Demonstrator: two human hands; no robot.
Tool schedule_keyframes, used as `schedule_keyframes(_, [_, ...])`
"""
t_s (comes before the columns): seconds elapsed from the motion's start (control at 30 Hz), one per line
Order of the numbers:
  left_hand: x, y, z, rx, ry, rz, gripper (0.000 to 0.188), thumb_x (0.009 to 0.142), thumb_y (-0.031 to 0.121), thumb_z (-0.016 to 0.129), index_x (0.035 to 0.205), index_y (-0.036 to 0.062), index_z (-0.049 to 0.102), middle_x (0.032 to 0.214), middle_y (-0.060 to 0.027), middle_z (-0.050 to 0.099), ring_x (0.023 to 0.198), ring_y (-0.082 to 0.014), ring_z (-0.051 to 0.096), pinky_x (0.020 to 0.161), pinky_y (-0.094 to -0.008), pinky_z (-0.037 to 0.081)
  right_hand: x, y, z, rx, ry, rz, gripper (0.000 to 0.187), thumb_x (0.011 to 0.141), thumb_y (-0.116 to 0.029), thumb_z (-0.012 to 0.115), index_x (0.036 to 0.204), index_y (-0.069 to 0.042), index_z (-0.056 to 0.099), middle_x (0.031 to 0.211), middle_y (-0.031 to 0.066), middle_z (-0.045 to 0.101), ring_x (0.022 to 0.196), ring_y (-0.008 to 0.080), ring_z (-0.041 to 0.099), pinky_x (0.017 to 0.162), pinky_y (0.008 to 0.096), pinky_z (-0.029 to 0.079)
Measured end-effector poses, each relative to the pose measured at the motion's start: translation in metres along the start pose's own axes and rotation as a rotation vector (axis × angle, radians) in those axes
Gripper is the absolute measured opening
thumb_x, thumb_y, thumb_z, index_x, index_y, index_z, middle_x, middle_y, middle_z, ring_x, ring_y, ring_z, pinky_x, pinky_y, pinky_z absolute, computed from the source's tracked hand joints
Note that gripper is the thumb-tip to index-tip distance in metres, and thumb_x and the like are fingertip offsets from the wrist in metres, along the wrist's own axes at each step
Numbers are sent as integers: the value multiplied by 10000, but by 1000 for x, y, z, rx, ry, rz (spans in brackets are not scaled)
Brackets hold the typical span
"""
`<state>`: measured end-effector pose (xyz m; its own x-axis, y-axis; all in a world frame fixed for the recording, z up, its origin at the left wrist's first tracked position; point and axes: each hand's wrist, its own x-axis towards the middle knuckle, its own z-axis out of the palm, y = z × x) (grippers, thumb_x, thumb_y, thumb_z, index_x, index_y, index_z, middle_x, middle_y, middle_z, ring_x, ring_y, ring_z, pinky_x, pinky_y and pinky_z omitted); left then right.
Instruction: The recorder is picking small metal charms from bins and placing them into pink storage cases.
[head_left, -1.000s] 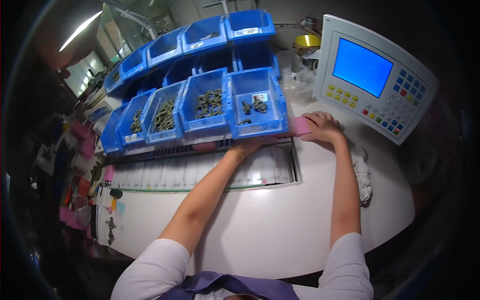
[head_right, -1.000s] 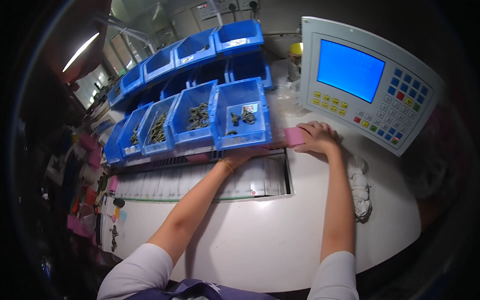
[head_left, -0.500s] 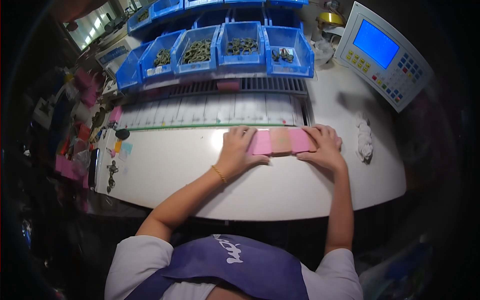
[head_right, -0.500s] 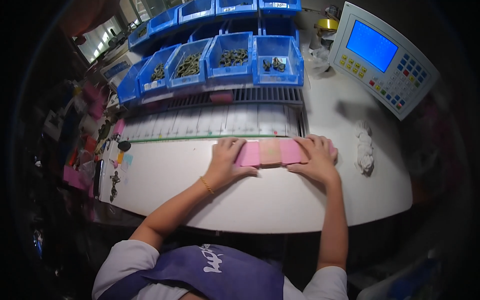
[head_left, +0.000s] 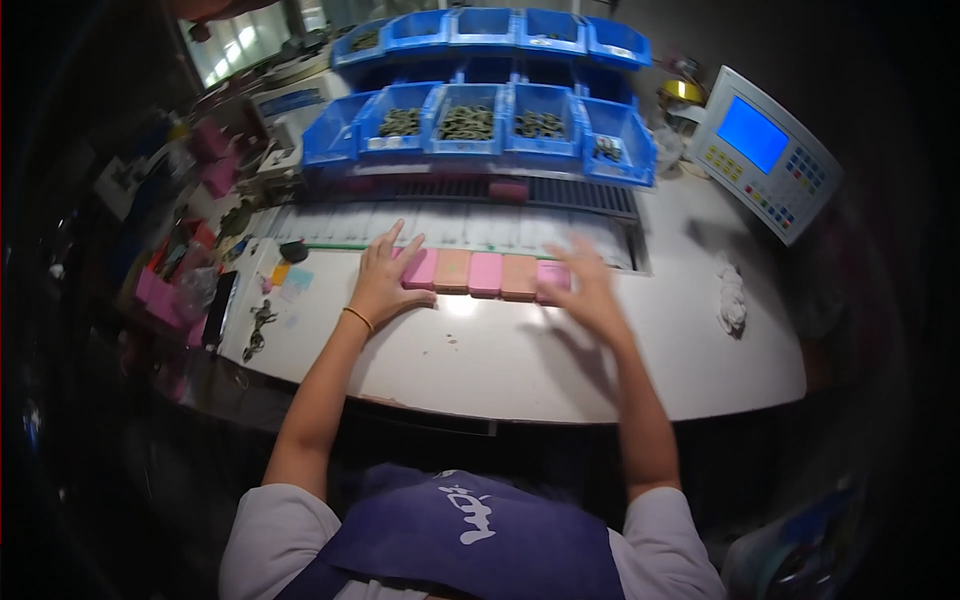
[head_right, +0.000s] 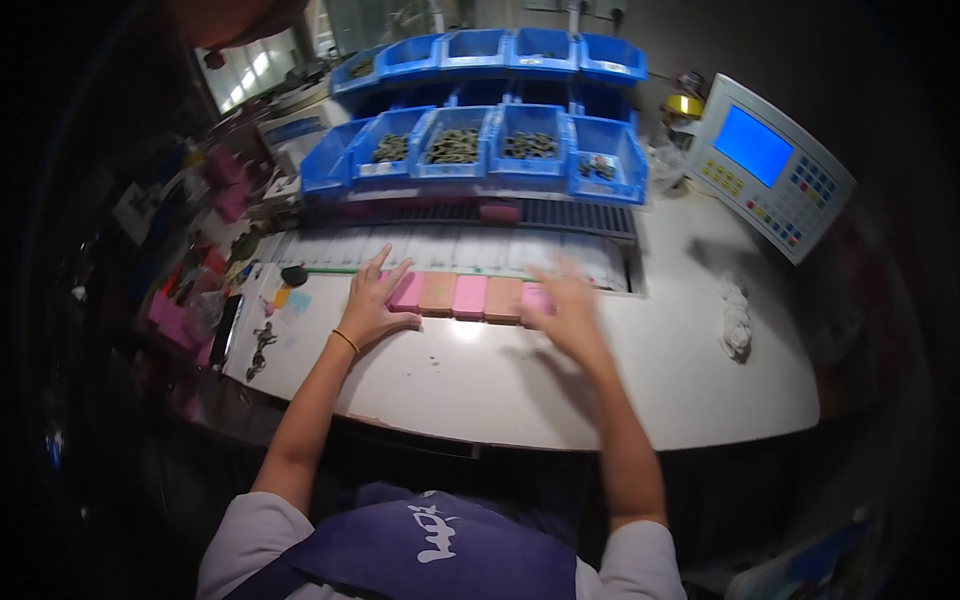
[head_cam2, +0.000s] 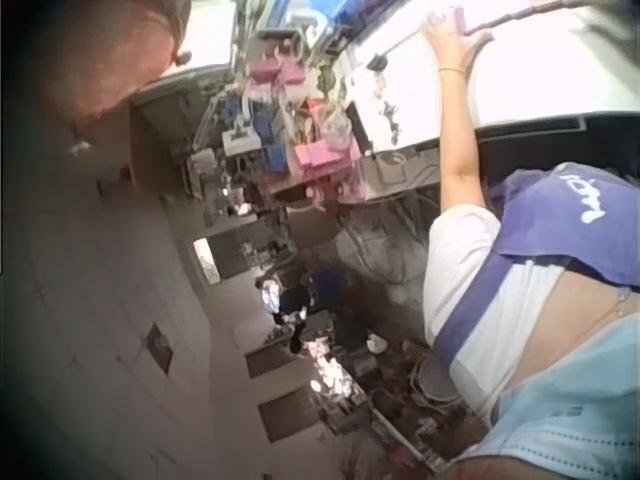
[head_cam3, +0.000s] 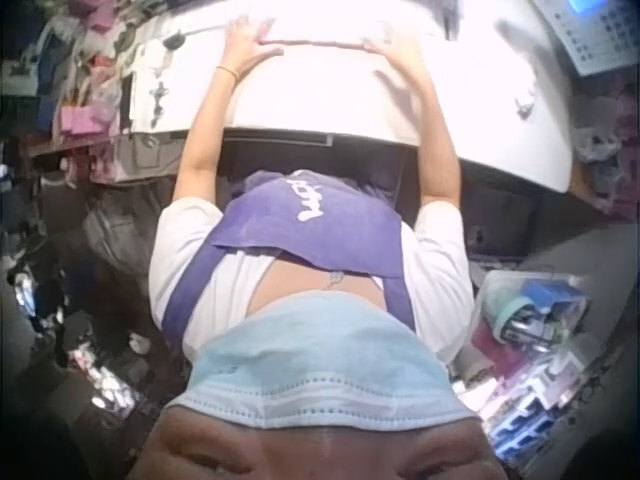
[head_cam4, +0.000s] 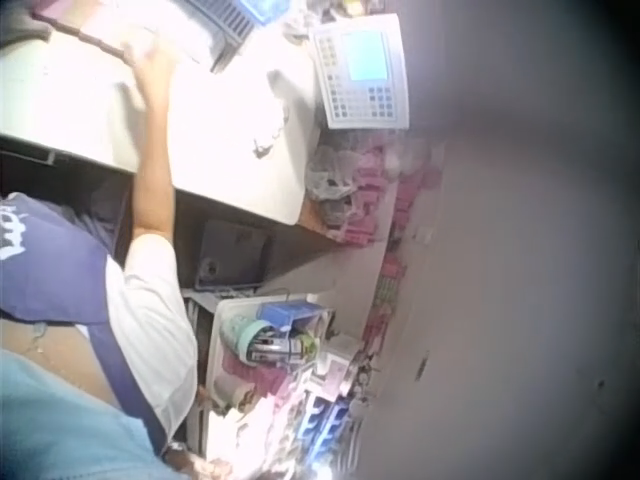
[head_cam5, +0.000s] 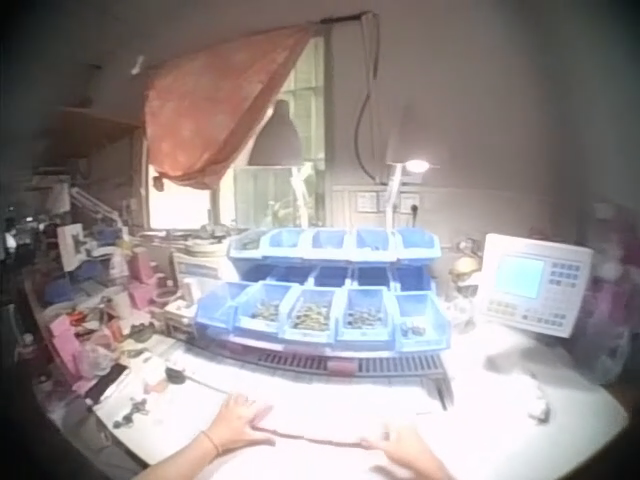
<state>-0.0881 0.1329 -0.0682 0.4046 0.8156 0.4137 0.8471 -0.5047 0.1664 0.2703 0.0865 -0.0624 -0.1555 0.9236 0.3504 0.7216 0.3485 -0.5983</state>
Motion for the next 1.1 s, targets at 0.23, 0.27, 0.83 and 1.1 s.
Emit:
schedule_keyframes(0.23, [-121,74,-21,-242,305,68,294,774,166,819,1019,46,711,1125,-175,652,1011,-363,601,908,-459,476,-108,170,-158,-880,432,618,591,937,-318,660,1449,-75,491,1481,227,472,1415,410,361,1185,560,211])
schedule_keyframes(0.27, [-149,92,-24,-346,241,39,255,767,132,819,981,46,712,1047,-151,665,950,-332,619,851,-424,495,-114,159,-166,-886,400,720,584,938,-278,657,1452,-63,483,1489,226,463,1396,407,390,1178,539,251])
schedule_keyframes(0.83, [-197,131,-2,-341,-90,85,87,759,182,806,746,139,733,652,-3,614,620,-222,593,616,-365,452,-114,-19,-58,-577,340,154,652,807,-215,706,1412,-73,509,1459,183,432,1414,377,313,1171,509,252])
schedule_keyframes(1.1, [-178,135,-35,-428,-446,28,159,787,255,814,768,101,781,693,-53,700,648,-237,656,661,-325,504,-12,13,-3,-130,-126,87,974,709,-327,834,1520,-74,359,1494,203,407,1407,407,321,1171,503,258])
